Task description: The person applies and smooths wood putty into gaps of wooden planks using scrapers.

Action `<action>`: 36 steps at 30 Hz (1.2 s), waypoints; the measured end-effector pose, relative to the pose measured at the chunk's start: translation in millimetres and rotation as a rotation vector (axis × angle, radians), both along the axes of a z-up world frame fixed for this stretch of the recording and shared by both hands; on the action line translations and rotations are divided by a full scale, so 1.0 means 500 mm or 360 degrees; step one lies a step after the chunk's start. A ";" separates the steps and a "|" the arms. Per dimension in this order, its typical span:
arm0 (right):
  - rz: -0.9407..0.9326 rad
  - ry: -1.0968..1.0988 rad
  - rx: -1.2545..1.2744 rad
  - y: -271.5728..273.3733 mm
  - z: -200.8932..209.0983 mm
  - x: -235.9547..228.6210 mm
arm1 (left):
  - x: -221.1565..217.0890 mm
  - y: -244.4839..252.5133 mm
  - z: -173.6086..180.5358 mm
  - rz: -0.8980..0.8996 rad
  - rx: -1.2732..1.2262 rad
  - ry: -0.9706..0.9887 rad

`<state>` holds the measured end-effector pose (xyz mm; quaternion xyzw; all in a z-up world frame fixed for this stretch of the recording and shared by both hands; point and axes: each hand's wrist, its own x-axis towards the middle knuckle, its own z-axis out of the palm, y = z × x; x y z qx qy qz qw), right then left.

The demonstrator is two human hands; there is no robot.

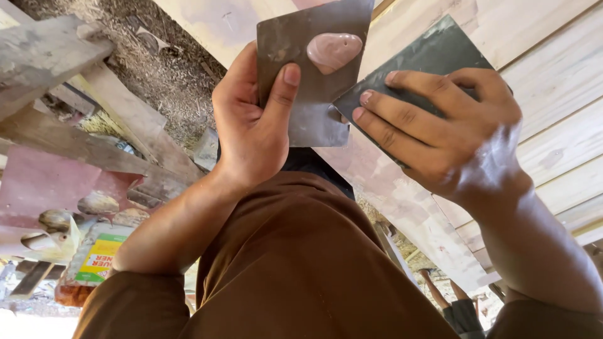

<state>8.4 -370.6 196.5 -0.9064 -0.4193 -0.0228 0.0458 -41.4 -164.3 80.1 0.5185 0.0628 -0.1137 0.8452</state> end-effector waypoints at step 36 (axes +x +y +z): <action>0.0021 0.0023 -0.0172 -0.145 -0.416 -0.058 | -0.094 0.240 -0.140 0.0746 0.0168 0.0286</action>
